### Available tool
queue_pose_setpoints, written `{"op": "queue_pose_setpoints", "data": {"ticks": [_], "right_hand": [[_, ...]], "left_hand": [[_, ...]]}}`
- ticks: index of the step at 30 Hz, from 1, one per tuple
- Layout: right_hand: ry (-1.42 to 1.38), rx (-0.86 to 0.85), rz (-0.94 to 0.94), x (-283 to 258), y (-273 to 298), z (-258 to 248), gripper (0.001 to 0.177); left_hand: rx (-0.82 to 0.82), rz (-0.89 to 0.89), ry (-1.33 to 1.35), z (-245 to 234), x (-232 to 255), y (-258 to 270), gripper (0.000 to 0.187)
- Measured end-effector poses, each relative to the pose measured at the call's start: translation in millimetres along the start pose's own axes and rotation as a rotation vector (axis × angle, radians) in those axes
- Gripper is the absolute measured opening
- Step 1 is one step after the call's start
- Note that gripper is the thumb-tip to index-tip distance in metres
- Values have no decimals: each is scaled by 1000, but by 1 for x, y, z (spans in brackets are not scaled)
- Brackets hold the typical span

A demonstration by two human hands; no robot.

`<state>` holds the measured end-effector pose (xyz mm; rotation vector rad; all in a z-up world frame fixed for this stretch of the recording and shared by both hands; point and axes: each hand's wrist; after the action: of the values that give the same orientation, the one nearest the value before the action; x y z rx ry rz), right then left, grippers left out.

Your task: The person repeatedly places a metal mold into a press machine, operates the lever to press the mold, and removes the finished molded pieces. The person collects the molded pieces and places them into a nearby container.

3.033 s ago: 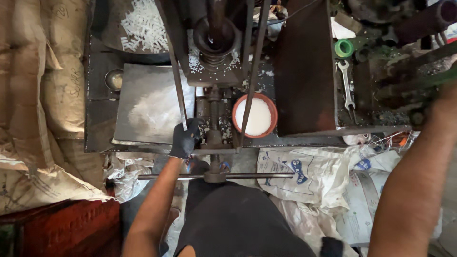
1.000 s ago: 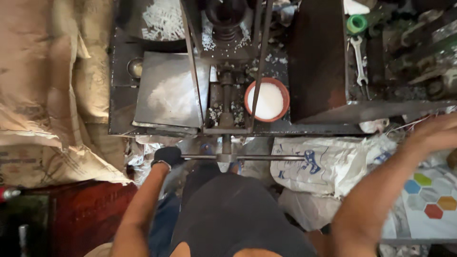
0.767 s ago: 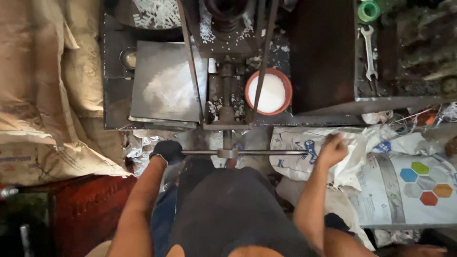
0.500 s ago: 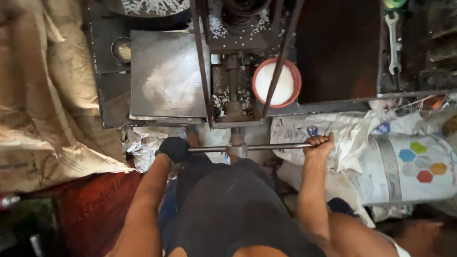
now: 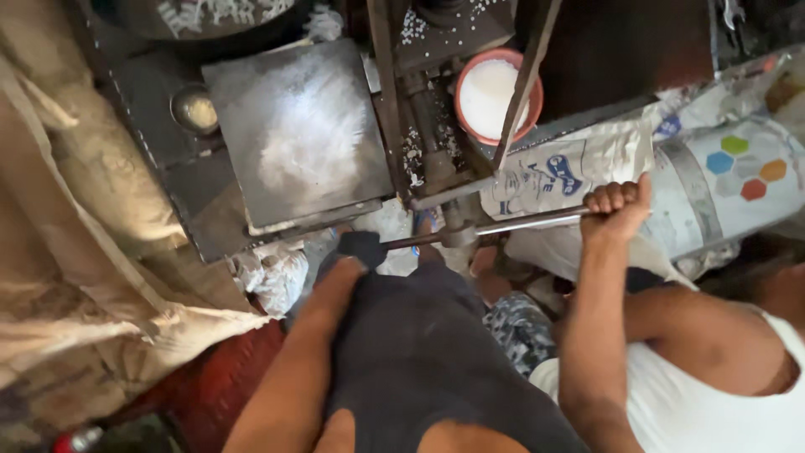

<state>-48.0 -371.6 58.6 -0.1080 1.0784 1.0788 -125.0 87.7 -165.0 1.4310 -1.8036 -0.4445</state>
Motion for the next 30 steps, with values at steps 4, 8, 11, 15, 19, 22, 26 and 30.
{"op": "queue_pose_setpoints", "data": {"ticks": [4, 8, 11, 15, 19, 22, 26, 30], "right_hand": [[216, -403, -60, -2, 137, 71, 51], [952, -1098, 159, 66, 219, 122, 11], [849, -1550, 270, 173, 227, 131, 20], [1195, -1601, 264, 338, 214, 96, 33], [1655, -1415, -63, 428, 187, 60, 36], [1587, -1444, 71, 410, 171, 67, 35], [1184, -1468, 112, 308, 171, 111, 35], [947, -917, -381, 225, 156, 160, 34]], "left_hand": [[-153, -16, -170, 21, 2, -43, 43], [-351, 303, 115, 8, -13, -51, 42], [-457, 358, 629, -19, -31, -35, 42], [-412, 299, 1263, -73, -63, -10, 42], [-251, 137, 1597, -126, -92, 10, 43], [-290, 235, 1988, -149, -116, 22, 48], [683, 183, 2140, -160, -128, 11, 42], [1319, 160, 1574, -179, -119, -5, 33]]}}
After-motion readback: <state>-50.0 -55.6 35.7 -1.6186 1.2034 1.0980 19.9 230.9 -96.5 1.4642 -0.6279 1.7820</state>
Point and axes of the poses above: each hand's wrist, its own y-axis away from the middle knuckle, its own z-axis out of the palm, x = y × z, and after that the axes turned 3 degrees about -z, right-handed
